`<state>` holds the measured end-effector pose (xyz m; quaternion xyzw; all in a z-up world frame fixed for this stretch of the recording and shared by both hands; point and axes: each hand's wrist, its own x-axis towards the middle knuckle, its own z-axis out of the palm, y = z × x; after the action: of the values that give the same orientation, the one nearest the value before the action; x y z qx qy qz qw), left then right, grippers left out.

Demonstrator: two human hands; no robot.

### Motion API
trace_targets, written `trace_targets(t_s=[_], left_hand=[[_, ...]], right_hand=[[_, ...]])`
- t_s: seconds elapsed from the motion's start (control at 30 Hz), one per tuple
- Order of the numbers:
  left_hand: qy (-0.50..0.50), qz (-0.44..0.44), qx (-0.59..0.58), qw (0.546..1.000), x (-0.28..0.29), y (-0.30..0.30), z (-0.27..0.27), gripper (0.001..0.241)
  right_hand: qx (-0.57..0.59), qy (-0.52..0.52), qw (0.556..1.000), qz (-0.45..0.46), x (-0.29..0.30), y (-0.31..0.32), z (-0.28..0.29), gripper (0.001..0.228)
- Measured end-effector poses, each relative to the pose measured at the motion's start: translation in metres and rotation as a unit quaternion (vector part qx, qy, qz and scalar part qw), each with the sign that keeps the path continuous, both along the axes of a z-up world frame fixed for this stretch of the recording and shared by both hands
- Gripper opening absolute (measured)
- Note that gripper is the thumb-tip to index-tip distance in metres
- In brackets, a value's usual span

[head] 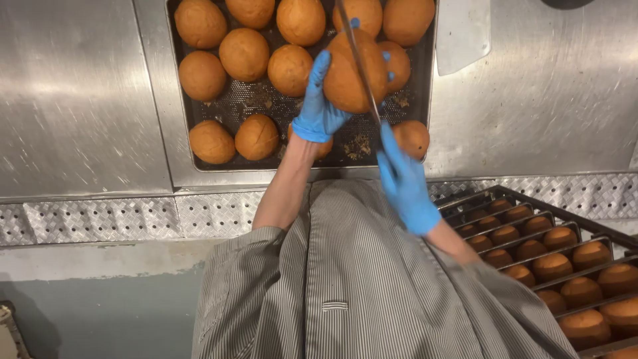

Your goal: Cutting a cross pattern into the tops of baked buns using a knife on a commercial baking tray.

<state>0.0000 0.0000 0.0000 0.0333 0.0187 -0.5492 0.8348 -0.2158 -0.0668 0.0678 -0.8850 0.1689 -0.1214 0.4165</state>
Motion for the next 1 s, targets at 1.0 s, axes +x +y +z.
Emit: trace_targets(t_s=[1.0], left_hand=[[-0.098, 0.124, 0.117, 0.981, 0.067, 0.039, 0.029, 0.085]], right_hand=[[-0.139, 0.076, 0.986, 0.048, -0.132, -0.049, -0.084, 0.06]])
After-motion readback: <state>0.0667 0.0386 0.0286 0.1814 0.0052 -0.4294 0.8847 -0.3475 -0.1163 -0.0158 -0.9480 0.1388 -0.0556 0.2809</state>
